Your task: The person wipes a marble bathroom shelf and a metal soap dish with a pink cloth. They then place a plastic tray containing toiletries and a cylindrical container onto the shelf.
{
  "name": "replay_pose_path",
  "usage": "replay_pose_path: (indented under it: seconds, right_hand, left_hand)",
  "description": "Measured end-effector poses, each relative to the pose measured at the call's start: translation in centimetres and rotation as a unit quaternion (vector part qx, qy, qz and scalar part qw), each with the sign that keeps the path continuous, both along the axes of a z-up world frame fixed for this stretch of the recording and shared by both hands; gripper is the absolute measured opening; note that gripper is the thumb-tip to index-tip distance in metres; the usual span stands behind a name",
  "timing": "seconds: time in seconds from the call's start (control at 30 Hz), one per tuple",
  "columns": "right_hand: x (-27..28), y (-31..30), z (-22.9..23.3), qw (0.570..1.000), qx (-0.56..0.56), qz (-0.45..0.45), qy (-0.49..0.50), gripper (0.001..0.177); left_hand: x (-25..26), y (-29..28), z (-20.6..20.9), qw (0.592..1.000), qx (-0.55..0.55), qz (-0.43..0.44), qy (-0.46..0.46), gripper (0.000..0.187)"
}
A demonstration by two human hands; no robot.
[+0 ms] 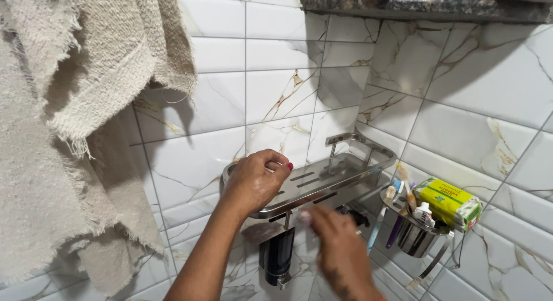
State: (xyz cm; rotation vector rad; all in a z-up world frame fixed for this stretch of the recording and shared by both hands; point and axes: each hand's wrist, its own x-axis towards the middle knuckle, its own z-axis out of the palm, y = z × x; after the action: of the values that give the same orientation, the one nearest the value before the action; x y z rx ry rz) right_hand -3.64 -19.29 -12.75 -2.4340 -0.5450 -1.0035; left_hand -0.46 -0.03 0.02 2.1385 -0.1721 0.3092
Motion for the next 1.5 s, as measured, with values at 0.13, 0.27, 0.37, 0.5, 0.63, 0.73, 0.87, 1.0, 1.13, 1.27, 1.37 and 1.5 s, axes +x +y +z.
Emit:
replay_pose_path:
  seconds: [0.13,0.27,0.37,0.5,0.63,0.73,0.87,1.0,1.13,1.27,1.37,1.5]
  right_hand:
    - [1.9,-3.0,2.2,0.991,-0.014,-0.119,0.067,0.069]
    - [0.6,-1.1,2.6,0.981,0.01,-0.146,0.131,0.061]
    - [-1.3,2.4,0.8,0.996,-0.012,-0.051,0.076,0.062]
    - [-1.0,2.1,-0.3,0.99,-0.042,-0.039,0.125,0.071]
    - [1.2,-2.0,2.0,0.987,-0.054,-0.083,0.123,0.049]
    - [2.3,-3.9,4.5,0.971,-0.045,-0.15,0.18,0.04]
    - [1.2,-3.3,6.3,0.972,-0.04,-0.167,0.161,0.037]
    - [-0.2,-3.3,9.2,0.939,0.117,-0.19,0.263,0.036]
    - [2.5,-7.6,14.9,0.966,0.195,-0.098,0.139,0.05]
    - [11.2,-8.2,16.6,0.956,0.098,0.002,0.277,0.052]
    - [16.1,-7.7,14.5,0.921,-0.064,-0.018,0.385,0.039]
    - [19.0,-7.2,13.9,0.86,-0.316,-0.021,0.401,0.032]
  left_hand:
    - [-0.2,0.0,0.1,1.0,0.008,0.011,-0.002,0.037]
    - [-0.2,-0.1,0.2,1.0,0.007,0.022,0.014,0.038]
    - [0.0,-0.2,0.3,0.999,0.021,0.028,-0.002,0.037]
    - [0.0,-0.2,0.2,1.0,-0.004,0.014,0.005,0.039]
    - [0.0,-0.2,0.3,1.0,-0.006,0.014,0.026,0.039]
    - [0.0,-0.2,0.4,1.0,0.008,0.02,0.018,0.038]
    - [-0.1,-0.3,0.3,0.999,0.006,0.025,0.034,0.037]
    - [-0.1,-0.2,0.5,1.0,-0.011,0.019,0.01,0.037]
    - [-0.2,-0.1,0.4,0.999,-0.032,0.02,0.019,0.034]
    - [-0.3,-0.2,0.7,0.998,-0.049,0.021,0.021,0.032]
    - [-0.3,-0.2,0.7,0.998,-0.05,0.027,0.003,0.031]
    - [0.0,-0.2,0.8,0.997,-0.063,0.03,0.023,0.03]
